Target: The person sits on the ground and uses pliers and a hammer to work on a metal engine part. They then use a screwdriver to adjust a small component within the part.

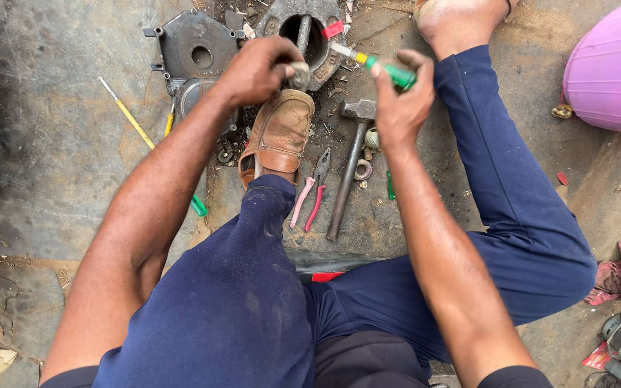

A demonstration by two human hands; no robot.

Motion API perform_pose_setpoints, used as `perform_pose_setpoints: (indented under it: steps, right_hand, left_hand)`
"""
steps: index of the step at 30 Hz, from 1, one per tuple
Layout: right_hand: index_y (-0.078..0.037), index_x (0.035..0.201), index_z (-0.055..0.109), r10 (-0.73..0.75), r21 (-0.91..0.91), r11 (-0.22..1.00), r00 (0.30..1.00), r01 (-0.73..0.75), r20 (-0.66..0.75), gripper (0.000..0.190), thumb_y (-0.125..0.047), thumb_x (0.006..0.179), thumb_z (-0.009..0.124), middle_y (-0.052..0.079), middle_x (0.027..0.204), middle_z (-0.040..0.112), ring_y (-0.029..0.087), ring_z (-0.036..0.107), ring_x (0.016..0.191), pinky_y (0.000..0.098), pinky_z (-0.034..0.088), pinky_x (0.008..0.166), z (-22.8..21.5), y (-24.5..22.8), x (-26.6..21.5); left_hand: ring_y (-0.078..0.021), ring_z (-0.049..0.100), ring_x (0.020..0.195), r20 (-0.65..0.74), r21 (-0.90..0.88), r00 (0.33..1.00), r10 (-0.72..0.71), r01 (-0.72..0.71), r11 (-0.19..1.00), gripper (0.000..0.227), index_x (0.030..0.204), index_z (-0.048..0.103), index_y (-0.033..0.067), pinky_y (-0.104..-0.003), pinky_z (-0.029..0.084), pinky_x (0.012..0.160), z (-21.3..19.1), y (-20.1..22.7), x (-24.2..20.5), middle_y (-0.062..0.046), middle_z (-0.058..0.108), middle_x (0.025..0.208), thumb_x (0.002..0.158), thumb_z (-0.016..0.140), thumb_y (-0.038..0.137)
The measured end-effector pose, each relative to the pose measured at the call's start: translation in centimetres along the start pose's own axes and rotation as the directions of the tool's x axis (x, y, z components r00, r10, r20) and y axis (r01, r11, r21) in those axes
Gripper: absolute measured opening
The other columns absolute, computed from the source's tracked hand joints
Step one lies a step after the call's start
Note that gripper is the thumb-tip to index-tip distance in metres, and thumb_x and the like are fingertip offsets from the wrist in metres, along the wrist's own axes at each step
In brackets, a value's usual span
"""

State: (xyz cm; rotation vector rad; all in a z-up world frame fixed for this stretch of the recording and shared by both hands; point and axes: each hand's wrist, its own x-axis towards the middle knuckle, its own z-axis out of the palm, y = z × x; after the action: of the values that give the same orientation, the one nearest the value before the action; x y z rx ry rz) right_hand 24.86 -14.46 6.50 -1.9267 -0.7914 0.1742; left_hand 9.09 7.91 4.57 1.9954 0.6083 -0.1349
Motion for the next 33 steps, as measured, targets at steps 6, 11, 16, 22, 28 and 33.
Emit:
perform_pose_setpoints:
  steps: [6, 11, 16, 22, 28, 33]
  right_hand:
    - [-0.001, 0.107, 0.066, 0.406, 0.430, 0.806, 0.909, -0.407, 0.098, 0.036, -0.030, 0.092, 0.080, 0.011, 0.094, 0.079, 0.018, 0.078, 0.084, 0.0304, 0.064, 0.072, 4.1, 2.5, 5.3]
    - [-0.002, 0.108, 0.070, 0.116, 0.188, 0.971, 0.977, -0.150, 0.179, 0.040, -0.041, 0.101, 0.079, 0.013, 0.113, 0.079, 0.020, 0.073, 0.107, 0.0390, 0.057, 0.095, 7.5, 4.9, 6.5]
    - [-0.007, 0.101, 0.064, 0.240, 0.047, 0.959, 0.892, -0.278, 0.384, 0.049, -0.056, 0.096, 0.072, 0.008, 0.096, 0.070, 0.018, 0.067, 0.092, 0.0391, 0.060, 0.084, 8.6, 5.3, 7.9]
    - [-0.009, 0.100, 0.062, 0.160, -0.078, 0.987, 0.882, -0.140, 0.444, 0.049, -0.058, 0.100, 0.067, 0.013, 0.097, 0.071, 0.021, 0.069, 0.094, 0.0411, 0.060, 0.085, 7.7, 5.4, 8.1]
    - [-0.005, 0.101, 0.059, 0.094, 0.003, 0.994, 0.894, -0.107, 0.439, 0.047, -0.052, 0.103, 0.066, 0.023, 0.132, 0.068, 0.028, 0.070, 0.118, 0.0421, 0.058, 0.099, 7.8, 5.7, 7.0]
    - [-0.004, 0.102, 0.059, 0.112, -0.020, 0.993, 0.890, -0.115, 0.441, 0.047, -0.051, 0.102, 0.067, 0.022, 0.137, 0.068, 0.028, 0.071, 0.118, 0.0429, 0.056, 0.100, 7.2, 4.9, 6.1]
  left_hand:
    - [-0.0210, 0.070, 0.101, 0.000, -0.032, 0.988, -0.157, 0.157, 0.987, 0.016, 0.110, 0.073, 0.0117, -0.044, 0.056, 0.093, -0.8, -0.2, -0.1, -0.008, 0.073, 0.109, 0.098, 0.064, 0.017]
    - [-0.0298, 0.066, 0.106, -0.116, 0.196, 0.992, 0.045, -0.021, 0.980, 0.018, 0.108, 0.076, 0.0115, -0.050, 0.050, 0.093, 0.6, -1.3, 0.7, -0.011, 0.070, 0.109, 0.096, 0.066, 0.021]
    - [-0.0315, 0.065, 0.108, -0.107, 0.165, 0.994, 0.014, 0.004, 0.986, 0.018, 0.111, 0.076, 0.0124, -0.049, 0.050, 0.093, 0.7, -1.3, 0.2, -0.012, 0.070, 0.109, 0.096, 0.069, 0.021]
    - [-0.0309, 0.071, 0.101, -0.117, 0.093, 0.990, 0.077, -0.067, 0.993, 0.019, 0.109, 0.078, 0.0098, -0.047, 0.054, 0.088, 0.5, -2.2, 0.6, -0.014, 0.075, 0.104, 0.094, 0.072, 0.019]
    - [-0.0258, 0.076, 0.088, -0.049, 0.068, 0.998, -0.048, 0.052, 0.996, 0.018, 0.110, 0.077, 0.0104, -0.043, 0.058, 0.084, 0.5, -1.3, 1.3, -0.013, 0.078, 0.095, 0.095, 0.070, 0.019]
    - [-0.0296, 0.072, 0.093, -0.046, 0.184, 0.986, 0.157, -0.146, 0.972, 0.015, 0.104, 0.080, 0.0093, -0.046, 0.055, 0.085, 0.8, -1.5, 0.8, -0.013, 0.077, 0.097, 0.091, 0.075, 0.015]
